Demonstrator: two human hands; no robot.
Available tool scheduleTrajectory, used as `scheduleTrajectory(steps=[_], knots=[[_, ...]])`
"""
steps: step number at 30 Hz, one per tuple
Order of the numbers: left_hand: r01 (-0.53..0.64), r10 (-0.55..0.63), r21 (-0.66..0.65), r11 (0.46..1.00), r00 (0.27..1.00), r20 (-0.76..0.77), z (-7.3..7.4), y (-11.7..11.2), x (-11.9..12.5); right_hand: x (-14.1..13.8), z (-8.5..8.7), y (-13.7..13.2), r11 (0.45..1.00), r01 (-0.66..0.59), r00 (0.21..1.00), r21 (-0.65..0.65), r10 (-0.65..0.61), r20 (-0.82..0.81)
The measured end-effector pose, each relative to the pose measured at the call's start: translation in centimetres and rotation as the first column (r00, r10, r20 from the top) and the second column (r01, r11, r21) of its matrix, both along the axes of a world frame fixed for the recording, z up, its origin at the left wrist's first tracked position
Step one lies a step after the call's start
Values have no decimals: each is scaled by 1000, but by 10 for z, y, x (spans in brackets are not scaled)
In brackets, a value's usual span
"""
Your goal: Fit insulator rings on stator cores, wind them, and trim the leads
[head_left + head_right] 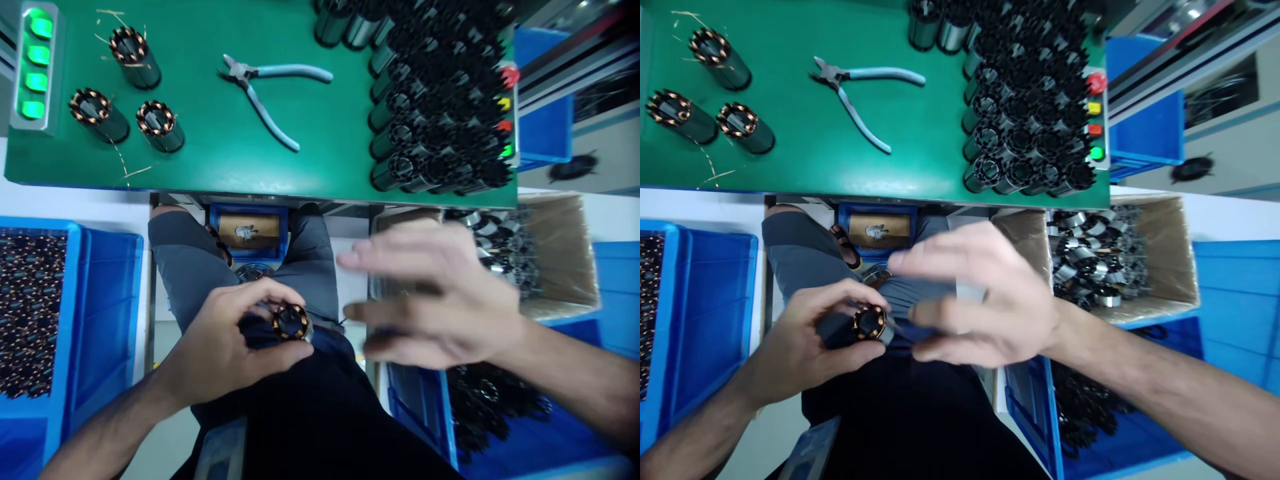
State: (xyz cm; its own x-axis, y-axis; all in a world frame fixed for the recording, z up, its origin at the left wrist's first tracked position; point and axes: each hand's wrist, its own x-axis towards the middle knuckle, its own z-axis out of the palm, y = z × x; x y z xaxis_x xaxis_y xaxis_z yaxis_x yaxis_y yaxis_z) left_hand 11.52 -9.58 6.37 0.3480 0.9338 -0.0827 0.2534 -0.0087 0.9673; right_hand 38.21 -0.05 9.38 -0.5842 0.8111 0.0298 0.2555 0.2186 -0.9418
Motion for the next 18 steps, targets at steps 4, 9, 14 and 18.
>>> scheduleTrajectory(steps=[4, 9, 14, 18], knots=[[-35, 211, 541, 840, 941, -266, -1, -4, -6, 2, -2, 11, 872, -195, 976, -448, 218, 1], [224, 224, 786, 577, 882, -416, 6, 1, -3, -13, -11, 2, 548, -248, 954, -799, 282, -103], [-16, 129, 358, 934, 947, -295, 4, 1, 4, -10, 5, 7, 926, -364, 920, -98, 374, 119], [-39, 176, 458, 888, 949, -262, 1, 0, -2, 1, 4, 21, 952, -230, 969, -202, 243, 47]])
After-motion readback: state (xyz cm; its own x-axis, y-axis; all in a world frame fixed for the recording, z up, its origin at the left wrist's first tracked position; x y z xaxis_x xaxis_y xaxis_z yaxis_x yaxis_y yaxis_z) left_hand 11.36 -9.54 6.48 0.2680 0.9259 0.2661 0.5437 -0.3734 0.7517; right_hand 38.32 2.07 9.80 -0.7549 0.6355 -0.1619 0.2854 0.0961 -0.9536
